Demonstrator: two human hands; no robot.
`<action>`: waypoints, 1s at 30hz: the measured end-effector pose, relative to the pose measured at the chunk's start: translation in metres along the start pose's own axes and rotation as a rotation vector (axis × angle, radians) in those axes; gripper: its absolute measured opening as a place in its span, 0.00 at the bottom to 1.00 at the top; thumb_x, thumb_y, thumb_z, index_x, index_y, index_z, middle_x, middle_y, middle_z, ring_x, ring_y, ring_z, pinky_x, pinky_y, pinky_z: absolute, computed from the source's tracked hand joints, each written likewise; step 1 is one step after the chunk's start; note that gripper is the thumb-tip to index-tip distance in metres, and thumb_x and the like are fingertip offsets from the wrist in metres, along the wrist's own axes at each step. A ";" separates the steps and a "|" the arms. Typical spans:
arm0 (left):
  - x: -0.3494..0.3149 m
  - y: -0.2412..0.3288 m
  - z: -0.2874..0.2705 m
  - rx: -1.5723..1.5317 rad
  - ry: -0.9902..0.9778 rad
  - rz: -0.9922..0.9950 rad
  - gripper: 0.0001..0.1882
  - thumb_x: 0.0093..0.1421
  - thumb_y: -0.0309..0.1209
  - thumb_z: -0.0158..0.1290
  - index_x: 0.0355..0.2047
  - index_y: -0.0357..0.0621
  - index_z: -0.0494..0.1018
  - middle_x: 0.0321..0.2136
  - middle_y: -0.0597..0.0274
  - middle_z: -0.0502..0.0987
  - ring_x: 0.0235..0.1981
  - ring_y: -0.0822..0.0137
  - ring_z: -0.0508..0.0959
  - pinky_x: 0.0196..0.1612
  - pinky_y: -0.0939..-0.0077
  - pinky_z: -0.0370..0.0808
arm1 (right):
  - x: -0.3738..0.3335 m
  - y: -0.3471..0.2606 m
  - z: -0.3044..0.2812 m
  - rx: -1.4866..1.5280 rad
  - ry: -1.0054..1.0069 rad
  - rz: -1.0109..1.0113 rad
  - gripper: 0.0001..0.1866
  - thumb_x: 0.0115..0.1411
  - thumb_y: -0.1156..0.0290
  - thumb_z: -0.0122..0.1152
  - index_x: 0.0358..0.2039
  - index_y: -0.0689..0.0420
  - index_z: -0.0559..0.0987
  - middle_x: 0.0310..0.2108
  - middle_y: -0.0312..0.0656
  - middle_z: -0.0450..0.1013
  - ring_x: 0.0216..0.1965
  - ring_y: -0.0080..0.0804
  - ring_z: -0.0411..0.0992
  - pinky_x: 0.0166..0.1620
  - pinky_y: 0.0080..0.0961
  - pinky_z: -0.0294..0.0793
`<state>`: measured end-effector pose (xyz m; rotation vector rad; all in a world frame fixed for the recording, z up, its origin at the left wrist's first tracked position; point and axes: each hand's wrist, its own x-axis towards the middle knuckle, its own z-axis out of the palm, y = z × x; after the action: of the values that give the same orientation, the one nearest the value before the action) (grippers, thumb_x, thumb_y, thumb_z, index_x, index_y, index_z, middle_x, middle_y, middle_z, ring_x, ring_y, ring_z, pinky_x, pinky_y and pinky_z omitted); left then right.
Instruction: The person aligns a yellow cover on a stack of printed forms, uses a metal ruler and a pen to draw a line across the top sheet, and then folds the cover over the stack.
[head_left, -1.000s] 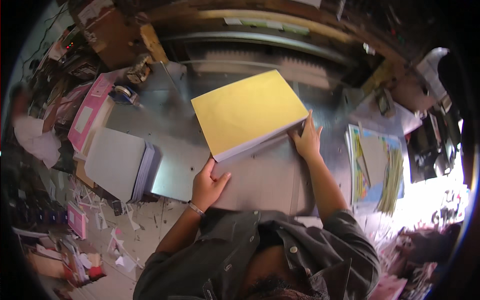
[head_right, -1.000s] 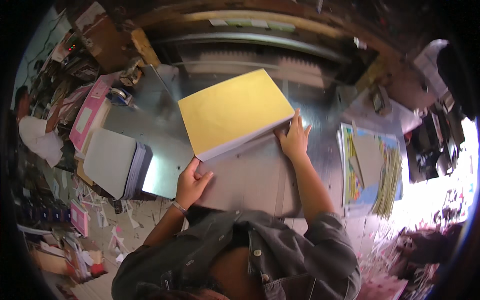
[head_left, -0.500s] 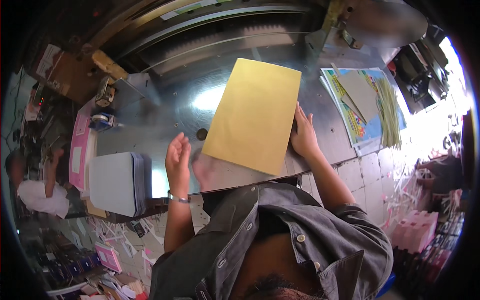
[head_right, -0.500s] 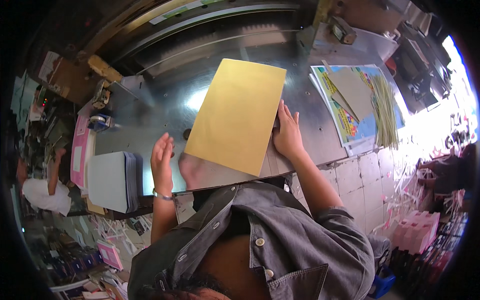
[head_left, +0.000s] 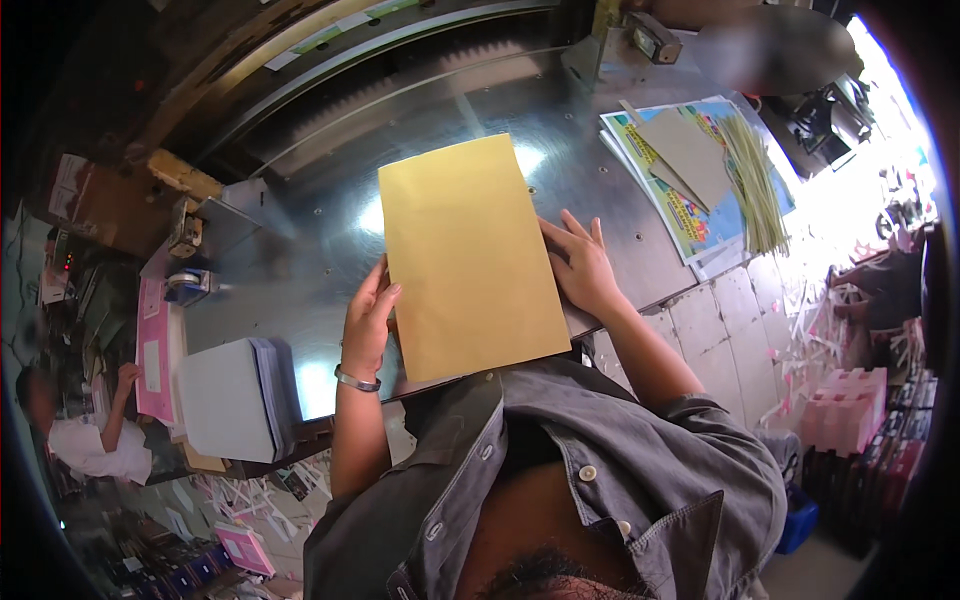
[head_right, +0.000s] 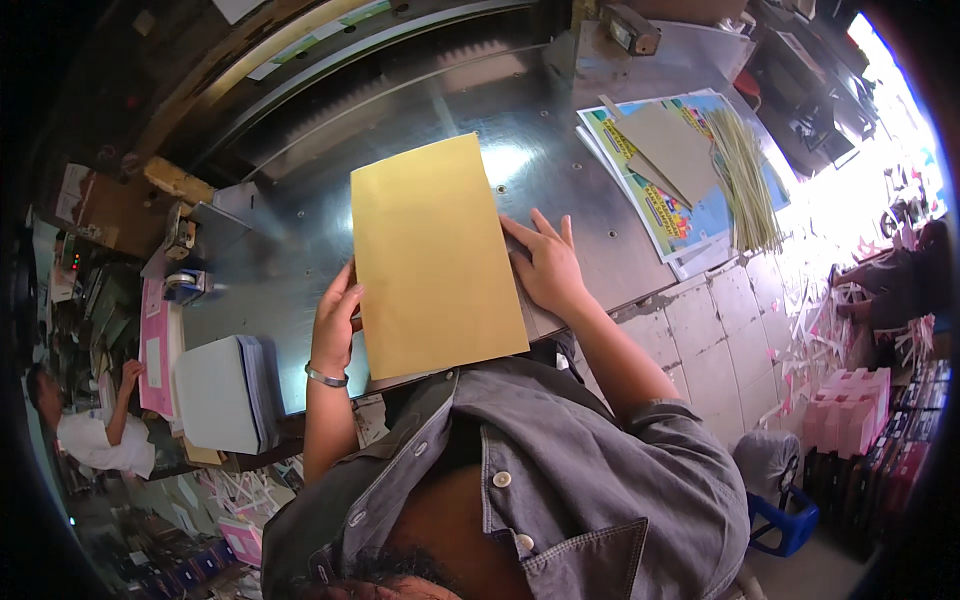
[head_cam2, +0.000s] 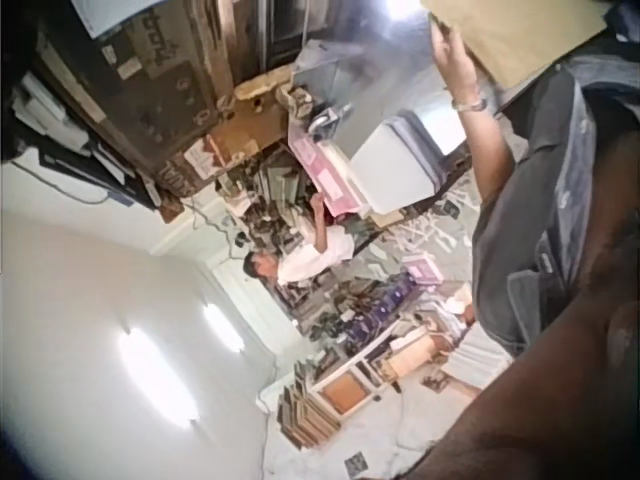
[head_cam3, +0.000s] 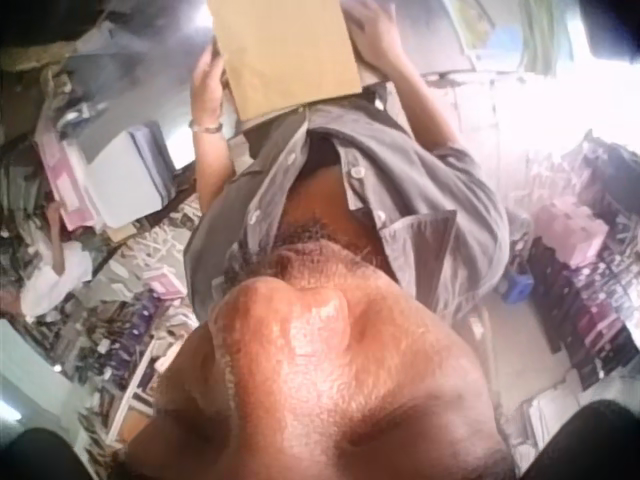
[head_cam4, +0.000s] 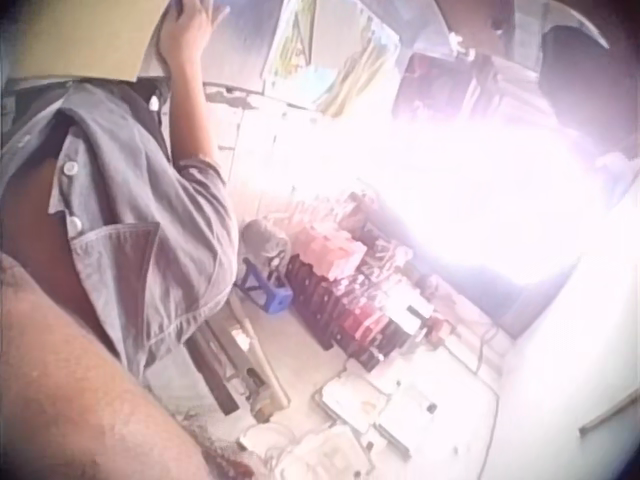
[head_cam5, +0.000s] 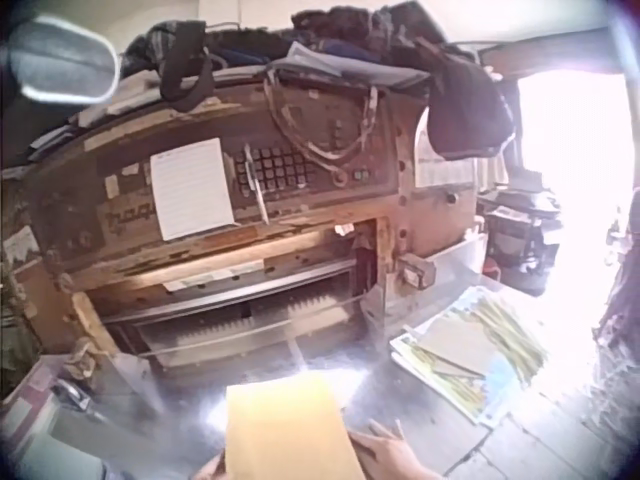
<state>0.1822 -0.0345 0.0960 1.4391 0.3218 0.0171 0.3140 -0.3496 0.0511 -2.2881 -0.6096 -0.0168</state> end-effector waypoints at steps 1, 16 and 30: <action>0.001 -0.002 -0.003 0.004 -0.015 0.034 0.34 0.73 0.28 0.51 0.76 0.34 0.57 0.71 0.54 0.69 0.69 0.66 0.71 0.67 0.71 0.71 | 0.001 -0.002 0.000 -0.016 -0.008 0.006 0.31 0.66 0.70 0.59 0.71 0.42 0.74 0.64 0.50 0.75 0.74 0.57 0.61 0.79 0.65 0.37; -0.027 0.027 0.028 0.963 0.367 0.511 0.38 0.61 0.27 0.65 0.71 0.42 0.67 0.62 0.50 0.76 0.61 0.53 0.77 0.64 0.59 0.74 | -0.003 0.006 -0.001 0.434 0.002 0.030 0.26 0.68 0.75 0.59 0.67 0.53 0.77 0.58 0.44 0.82 0.61 0.39 0.78 0.79 0.64 0.26; -0.067 0.059 0.104 1.210 -0.222 0.480 0.30 0.40 0.40 0.79 0.41 0.43 0.79 0.40 0.56 0.81 0.46 0.48 0.80 0.50 0.55 0.77 | -0.005 0.001 0.010 0.427 0.144 0.016 0.23 0.66 0.68 0.65 0.61 0.51 0.81 0.45 0.44 0.83 0.43 0.39 0.83 0.79 0.60 0.45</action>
<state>0.1528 -0.1402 0.1773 2.6631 -0.2815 0.0578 0.3086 -0.3454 0.0421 -1.8598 -0.4678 -0.0396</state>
